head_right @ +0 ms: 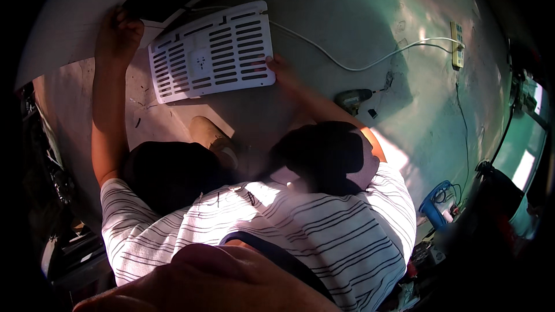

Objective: The person removes a white plastic vent cover from the base of a chest freezer using a power drill, sets it on the ground, adjusts internal wires and a component inside the opening by hand, and then aligns and screws the vent cover back into place.

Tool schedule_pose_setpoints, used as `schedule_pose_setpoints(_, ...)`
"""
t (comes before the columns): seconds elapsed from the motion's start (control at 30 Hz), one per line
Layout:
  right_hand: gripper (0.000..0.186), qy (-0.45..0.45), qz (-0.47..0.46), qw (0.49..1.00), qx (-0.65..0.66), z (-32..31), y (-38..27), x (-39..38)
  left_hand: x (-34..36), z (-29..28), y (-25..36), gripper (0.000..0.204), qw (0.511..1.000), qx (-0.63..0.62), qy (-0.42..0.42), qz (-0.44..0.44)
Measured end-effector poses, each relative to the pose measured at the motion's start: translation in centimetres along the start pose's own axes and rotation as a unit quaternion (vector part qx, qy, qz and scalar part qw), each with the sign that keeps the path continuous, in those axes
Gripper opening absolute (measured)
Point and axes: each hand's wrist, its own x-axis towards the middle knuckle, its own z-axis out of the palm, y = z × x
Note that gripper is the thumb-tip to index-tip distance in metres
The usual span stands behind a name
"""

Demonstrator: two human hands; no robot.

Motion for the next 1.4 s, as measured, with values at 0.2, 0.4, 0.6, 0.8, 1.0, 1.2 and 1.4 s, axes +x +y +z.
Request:
schedule_pose_setpoints(0.2, 0.042, 0.019, 0.009, 1.000, -0.009, -1.5, -3.5, -3.5, 1.4, -2.4, 2.2, 0.022, 0.996, -0.034, -0.070, -0.053)
schedule_pose_setpoints(0.4, 0.041, 0.060, -0.013, 0.996, -0.066, -5.1, -4.0, -5.1, 0.6, -2.4, -1.4, 0.019, 0.993, 0.070, 0.026, 0.090)
schedule_pose_setpoints(0.6, 0.038, 0.075, -0.042, 0.994, -0.073, -4.2, -4.6, -5.8, 0.0, -1.3, -0.4, 0.012, 0.992, 0.045, 0.090, 0.081)
schedule_pose_setpoints(0.8, 0.036, 0.070, -0.079, 0.990, -0.092, -4.7, -4.9, -6.2, -1.7, -1.1, 0.2, 0.015, 0.998, 0.011, 0.026, 0.048)
schedule_pose_setpoints(1.0, 0.036, 0.079, -0.096, 0.986, -0.107, -4.5, -5.2, -6.6, -2.5, -1.8, -3.0, 0.015, 0.993, 0.053, 0.102, -0.024)
schedule_pose_setpoints(1.2, 0.036, 0.089, -0.083, 0.986, -0.116, -5.0, -5.9, -6.8, -2.6, -1.4, -1.1, 0.020, 0.994, 0.065, -0.006, 0.087)
schedule_pose_setpoints(1.4, 0.037, 0.063, -0.059, 0.986, -0.146, -5.8, -6.3, -6.5, -1.7, -0.7, 1.2, 0.021, 0.998, 0.002, 0.052, 0.032)
